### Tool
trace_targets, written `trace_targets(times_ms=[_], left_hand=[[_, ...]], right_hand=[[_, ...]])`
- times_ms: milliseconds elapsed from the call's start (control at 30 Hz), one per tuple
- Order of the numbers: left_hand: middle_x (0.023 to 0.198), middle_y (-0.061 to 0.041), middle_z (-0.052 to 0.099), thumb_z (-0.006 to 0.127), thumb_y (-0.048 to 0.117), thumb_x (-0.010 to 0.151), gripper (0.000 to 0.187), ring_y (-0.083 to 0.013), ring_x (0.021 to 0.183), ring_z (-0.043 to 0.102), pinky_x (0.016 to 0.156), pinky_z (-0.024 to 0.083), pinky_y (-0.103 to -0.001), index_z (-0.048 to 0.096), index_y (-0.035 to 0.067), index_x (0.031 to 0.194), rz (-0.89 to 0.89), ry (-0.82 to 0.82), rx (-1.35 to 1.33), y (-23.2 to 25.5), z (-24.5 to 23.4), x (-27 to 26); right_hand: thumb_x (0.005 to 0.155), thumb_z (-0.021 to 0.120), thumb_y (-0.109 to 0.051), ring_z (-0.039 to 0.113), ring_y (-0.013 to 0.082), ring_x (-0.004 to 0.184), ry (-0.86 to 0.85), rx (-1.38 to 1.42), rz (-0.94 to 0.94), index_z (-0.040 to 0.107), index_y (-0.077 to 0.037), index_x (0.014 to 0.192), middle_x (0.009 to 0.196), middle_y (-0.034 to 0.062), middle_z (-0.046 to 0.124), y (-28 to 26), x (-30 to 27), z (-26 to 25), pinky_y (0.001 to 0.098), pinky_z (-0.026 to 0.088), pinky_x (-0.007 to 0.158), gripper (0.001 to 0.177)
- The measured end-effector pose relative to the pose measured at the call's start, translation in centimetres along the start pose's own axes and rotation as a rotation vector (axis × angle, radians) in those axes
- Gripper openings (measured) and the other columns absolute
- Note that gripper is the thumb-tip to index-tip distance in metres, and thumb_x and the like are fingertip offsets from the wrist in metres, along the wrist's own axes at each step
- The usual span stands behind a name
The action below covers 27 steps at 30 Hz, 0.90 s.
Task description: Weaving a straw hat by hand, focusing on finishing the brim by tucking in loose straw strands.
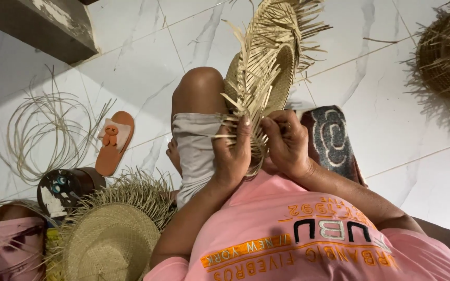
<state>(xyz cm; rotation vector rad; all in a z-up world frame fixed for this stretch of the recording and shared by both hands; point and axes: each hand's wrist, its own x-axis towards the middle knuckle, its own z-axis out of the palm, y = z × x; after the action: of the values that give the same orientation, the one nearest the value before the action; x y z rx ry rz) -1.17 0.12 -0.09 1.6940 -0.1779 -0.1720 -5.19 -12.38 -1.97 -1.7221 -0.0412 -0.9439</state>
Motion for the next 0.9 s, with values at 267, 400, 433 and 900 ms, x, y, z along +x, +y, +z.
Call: trace_targets(times_ms=[267, 400, 433, 900], left_hand=[[0.079, -0.016, 0.077, 0.078, 0.023, 0.091, 0.022, -0.0215, 0.079, 0.077, 0.07, 0.06, -0.036, 0.07, 0.003, 0.094, 0.106, -0.047, -0.007, 2.5, -0.4, 0.3], [0.105, -0.007, 0.079, 0.065, 0.066, 0.086, 0.055, -0.0318, 0.104, 0.073, 0.101, 0.053, -0.053, 0.073, 0.022, 0.117, -0.421, -0.084, 0.265, 0.1, -0.1, 0.9], [0.105, -0.007, 0.079, 0.065, 0.066, 0.086, 0.055, -0.0318, 0.104, 0.073, 0.101, 0.053, -0.053, 0.073, 0.022, 0.117, -0.414, -0.085, 0.263, 0.8, -0.1, 0.7], [0.102, -0.014, 0.08, 0.067, 0.02, 0.099, 0.022, -0.0143, 0.094, 0.068, 0.087, 0.055, -0.039, 0.078, 0.004, 0.109, 0.123, -0.064, -0.276, -4.5, 1.1, 1.7]], right_hand=[[0.1, 0.071, -0.003, 0.058, 0.0116, 0.06, 0.045, 0.027, 0.089, 0.065, 0.002, 0.094, 0.066, 0.0104, 0.066, 0.6, -0.9, 0.0, 0.0293, 0.049, 0.051, 0.01], [0.098, 0.076, -0.008, 0.059, 0.0119, 0.061, 0.062, 0.012, 0.145, 0.067, -0.002, 0.091, 0.066, 0.0077, 0.067, 1.1, -1.2, -0.1, 0.0285, 0.051, 0.056, 0.013], [0.098, 0.076, -0.008, 0.059, 0.0119, 0.061, 0.064, 0.011, 0.137, 0.067, -0.002, 0.091, 0.066, 0.0077, 0.067, 0.8, -1.2, -0.1, 0.0285, 0.051, 0.056, 0.013], [0.098, 0.068, -0.005, 0.057, 0.0155, 0.046, 0.078, -0.007, -0.031, 0.067, -0.002, 0.093, 0.058, 0.0053, 0.064, 0.3, -0.2, -0.6, 0.0275, 0.049, 0.046, 0.006]])
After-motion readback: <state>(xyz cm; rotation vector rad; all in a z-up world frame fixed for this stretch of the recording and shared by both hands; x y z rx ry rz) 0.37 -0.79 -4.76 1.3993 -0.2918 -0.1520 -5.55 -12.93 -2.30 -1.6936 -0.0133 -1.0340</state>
